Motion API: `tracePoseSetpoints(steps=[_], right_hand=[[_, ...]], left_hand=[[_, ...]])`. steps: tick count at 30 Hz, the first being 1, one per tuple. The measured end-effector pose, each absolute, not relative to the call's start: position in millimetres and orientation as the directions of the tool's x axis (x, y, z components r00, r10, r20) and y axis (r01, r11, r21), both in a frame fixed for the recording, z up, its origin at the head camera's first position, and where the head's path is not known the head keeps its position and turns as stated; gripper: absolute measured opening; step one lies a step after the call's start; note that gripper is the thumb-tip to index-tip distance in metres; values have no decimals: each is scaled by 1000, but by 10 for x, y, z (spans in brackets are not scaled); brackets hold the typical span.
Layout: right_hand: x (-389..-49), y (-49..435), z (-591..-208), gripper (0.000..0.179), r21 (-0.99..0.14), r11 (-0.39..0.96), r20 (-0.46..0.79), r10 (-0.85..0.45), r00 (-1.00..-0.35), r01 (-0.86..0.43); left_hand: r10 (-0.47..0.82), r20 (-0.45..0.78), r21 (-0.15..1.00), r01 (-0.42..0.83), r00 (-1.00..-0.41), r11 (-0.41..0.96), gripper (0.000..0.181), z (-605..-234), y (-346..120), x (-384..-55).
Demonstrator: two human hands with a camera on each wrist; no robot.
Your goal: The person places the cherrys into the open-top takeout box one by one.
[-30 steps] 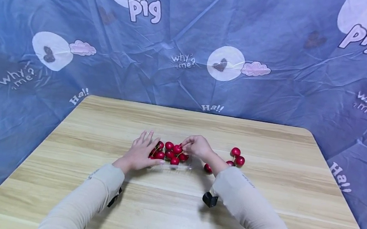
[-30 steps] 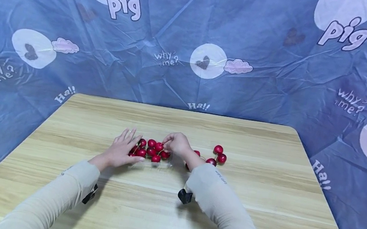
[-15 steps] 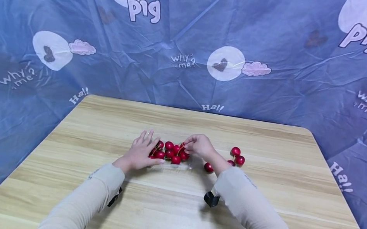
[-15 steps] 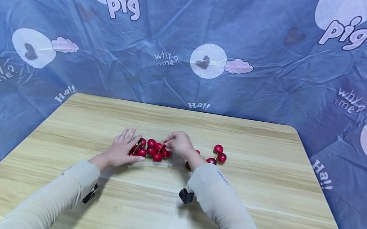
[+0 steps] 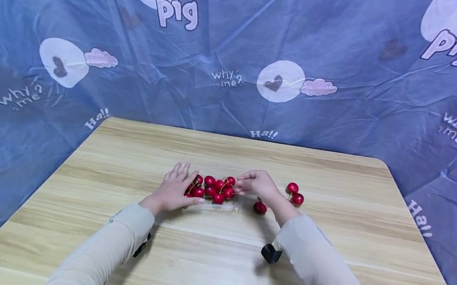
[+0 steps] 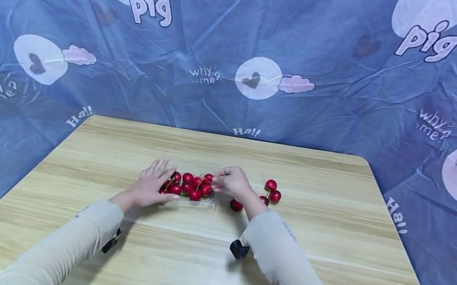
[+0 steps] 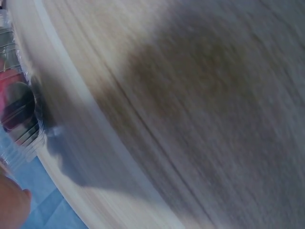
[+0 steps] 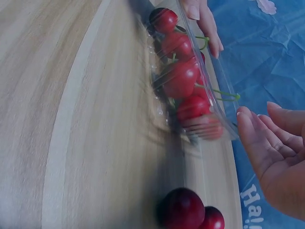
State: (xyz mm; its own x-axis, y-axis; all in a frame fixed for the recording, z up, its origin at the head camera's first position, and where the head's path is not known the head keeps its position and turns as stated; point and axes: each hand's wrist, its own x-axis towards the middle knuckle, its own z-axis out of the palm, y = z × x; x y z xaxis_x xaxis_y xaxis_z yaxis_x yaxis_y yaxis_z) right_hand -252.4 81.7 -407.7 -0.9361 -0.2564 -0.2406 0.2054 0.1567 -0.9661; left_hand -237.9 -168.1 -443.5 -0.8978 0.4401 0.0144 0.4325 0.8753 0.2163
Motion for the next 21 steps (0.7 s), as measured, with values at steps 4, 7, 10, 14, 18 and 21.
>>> tracePoseSetpoints(steps=[4,7,10,14,18,21], right_hand=[[-2488,929,-4086,24,-970,123,-237,-252,-938,212],[-2472,1023,-4100,25,-972,113,-231,-248,-941,208],[-2455,1108,-4105,27,-973,108,-227,-243,-943,206],[-2425,1194,-4102,30,-975,98,-217,-245,-945,199],[-2397,1258,-4114,32,-978,80,-208,-246,-947,194],[-2376,1298,-4133,32,-976,56,-219,-236,-947,211]], left_hand=[[443,9,209,435,-896,876,92,-4459,-1675,-2385],[442,13,218,434,-897,874,93,-4472,-1675,-2384],[443,28,235,437,-896,868,93,-4472,-1678,-2373],[445,42,245,441,-894,863,95,-4475,-1681,-2361],[443,42,240,439,-896,866,94,-4487,-1680,-2368],[439,33,232,435,-898,870,93,-4497,-1681,-2381]])
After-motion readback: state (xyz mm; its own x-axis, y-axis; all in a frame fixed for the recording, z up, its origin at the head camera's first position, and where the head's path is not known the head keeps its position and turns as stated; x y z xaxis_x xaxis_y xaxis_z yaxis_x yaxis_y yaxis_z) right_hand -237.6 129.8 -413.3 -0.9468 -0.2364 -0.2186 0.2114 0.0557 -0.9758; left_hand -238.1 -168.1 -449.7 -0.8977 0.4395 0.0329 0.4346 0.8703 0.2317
